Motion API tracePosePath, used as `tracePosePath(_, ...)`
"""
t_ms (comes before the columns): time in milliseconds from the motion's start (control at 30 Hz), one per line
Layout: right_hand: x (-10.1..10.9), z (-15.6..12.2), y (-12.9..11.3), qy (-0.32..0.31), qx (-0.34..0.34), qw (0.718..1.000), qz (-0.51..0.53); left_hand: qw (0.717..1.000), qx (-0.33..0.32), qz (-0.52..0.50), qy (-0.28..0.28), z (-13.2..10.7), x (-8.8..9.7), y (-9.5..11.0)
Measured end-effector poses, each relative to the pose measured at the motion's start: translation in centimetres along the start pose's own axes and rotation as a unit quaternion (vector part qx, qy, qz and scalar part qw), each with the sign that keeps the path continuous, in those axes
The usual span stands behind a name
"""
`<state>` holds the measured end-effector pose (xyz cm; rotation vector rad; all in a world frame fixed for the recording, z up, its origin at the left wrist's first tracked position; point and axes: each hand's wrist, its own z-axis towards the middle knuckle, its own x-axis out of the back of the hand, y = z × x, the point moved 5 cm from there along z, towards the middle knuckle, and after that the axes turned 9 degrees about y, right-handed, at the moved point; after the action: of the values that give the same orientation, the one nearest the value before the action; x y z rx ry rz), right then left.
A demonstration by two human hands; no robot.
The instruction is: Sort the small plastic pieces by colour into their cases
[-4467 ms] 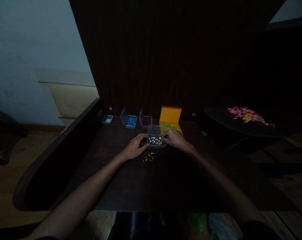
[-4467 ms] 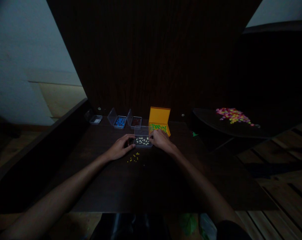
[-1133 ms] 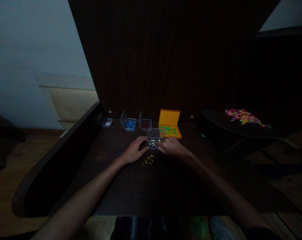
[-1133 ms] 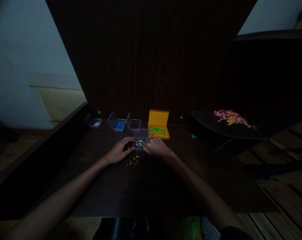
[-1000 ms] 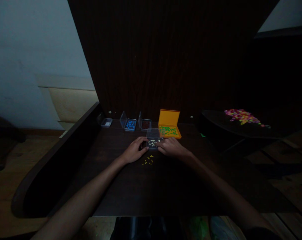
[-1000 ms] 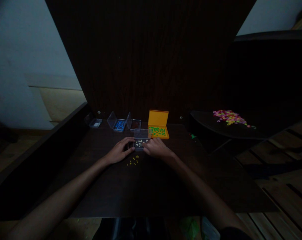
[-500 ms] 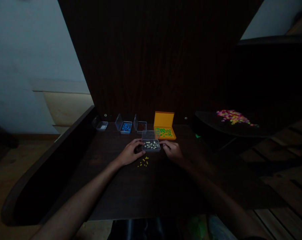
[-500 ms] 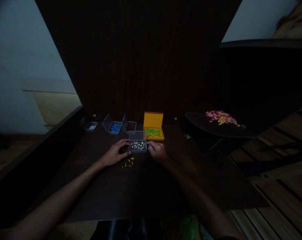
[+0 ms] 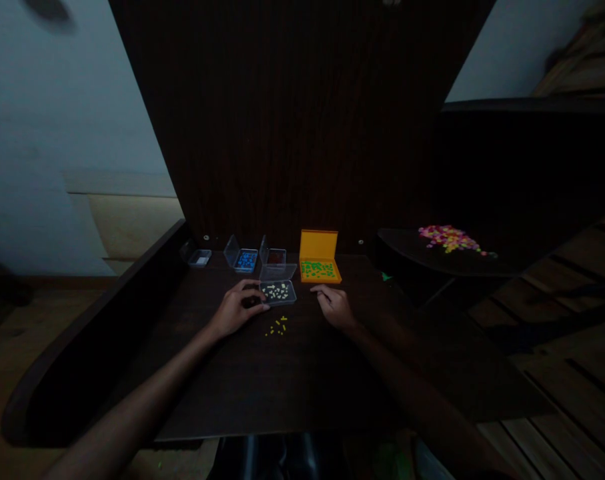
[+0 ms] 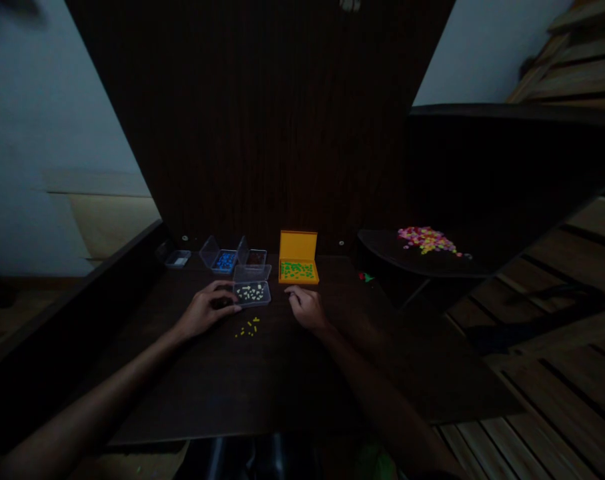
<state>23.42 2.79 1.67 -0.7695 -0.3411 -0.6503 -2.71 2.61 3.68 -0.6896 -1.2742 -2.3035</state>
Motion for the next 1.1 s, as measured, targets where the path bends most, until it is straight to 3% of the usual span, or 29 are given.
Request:
tracePosePath(133, 0.0, 0.0, -0.3, -0.001, -0.002, 1.0, -0.006, 0.996, 0.046, 0.037, 0.07, -2.3, 3.7, -1.5)
tracePosePath(267, 0.0, 0.0, -0.4, -0.003, 0.002, 1.0, -0.006, 0.973, 0.151, 0.092, 0.146, -5.3, 6.9, -3.5)
tracePosePath(500, -0.1, 0.0, -0.4, -0.008, 0.007, 1.0, 0.002, 0.916, 0.288, 0.197, 0.198, -7.0, 9.8, -4.8)
tracePosePath(733, -0.2, -0.1, -0.4, -0.013, 0.007, 1.0, 0.004, 0.891, 0.308, 0.3, 0.148, -5.9, 10.8, -4.6)
tracePosePath(833, -0.3, -0.2, -0.4, -0.016, 0.01, 1.0, 0.006, 0.886, 0.301, 0.336, 0.105, -5.4, 10.6, -4.0)
tracePosePath(1100, -0.5, -0.2, -0.3, -0.028, 0.016, 0.999, 0.006, 0.84, 0.292, 0.457, 0.002, -3.9, 9.6, -2.9)
